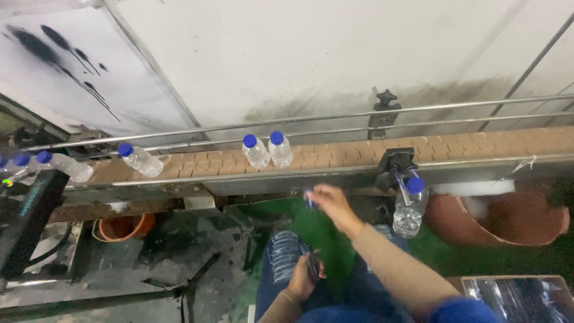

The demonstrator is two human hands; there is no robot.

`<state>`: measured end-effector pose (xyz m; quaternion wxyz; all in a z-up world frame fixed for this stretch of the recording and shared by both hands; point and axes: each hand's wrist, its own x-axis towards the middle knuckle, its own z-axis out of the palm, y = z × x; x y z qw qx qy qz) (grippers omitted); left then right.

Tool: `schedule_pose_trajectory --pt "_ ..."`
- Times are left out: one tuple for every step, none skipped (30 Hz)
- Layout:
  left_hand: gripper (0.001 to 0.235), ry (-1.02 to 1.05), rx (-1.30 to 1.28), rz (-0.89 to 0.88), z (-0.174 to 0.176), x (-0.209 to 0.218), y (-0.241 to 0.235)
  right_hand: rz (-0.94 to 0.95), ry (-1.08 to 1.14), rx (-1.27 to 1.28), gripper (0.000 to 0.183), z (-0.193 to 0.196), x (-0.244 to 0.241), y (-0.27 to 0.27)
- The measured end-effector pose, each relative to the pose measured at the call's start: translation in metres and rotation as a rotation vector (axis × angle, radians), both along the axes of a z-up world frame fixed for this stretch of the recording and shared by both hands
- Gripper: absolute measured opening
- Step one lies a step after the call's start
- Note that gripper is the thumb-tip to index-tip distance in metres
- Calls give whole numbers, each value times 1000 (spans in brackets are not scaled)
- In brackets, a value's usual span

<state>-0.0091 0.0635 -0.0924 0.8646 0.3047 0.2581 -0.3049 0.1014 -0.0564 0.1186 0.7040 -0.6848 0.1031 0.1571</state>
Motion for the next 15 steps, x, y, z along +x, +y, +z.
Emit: schedule_pose_trajectory --pt "39 2 1 -1 7 1 0 -1 2 1 19 18 17 0" --pt "37 12 17 13 15 1 0 34 -149 -249 24 37 34 1" --pt "40 23 33 27 22 2 0 68 -299 -498 30 55 50 1" --pt "40 28 34 26 17 0 1 68 -294 -497 30 60 61 2" --pt "37 10 22 7 12 -2 3 101 -422 -560 26 66 72 2" --pt "35 -13 10 -10 7 -1 4 134 -555 -622 23 73 86 3" --pt "35 -14 10 -9 14 -2 4 134 -556 -621 23 65 96 -2" --pt "39 -57 25 -72 22 -3 5 176 -663 -701 20 58 108 -5" --pt "44 -100 41 -135 29 -4 6 219 -770 -781 17 51 119 -9" --pt "44 -101 43 -135 30 -6 7 218 -772 -779 17 56 120 -12" --pt "38 -75 21 -137 31 -7 8 258 -759 -959 19 62 121 -15" --pt "33 -54 -3 -143 32 -6 6 294 -742 -1143 22 69 123 -20" --pt "33 -60 -4 -145 40 -3 7 289 -745 -1145 22 76 125 -20" --pt "24 -69 46 -193 48 -4 8 433 -702 -1283 36 80 125 -20" --pt "16 -79 95 -240 56 -5 9 579 -650 -1417 56 84 124 -21"
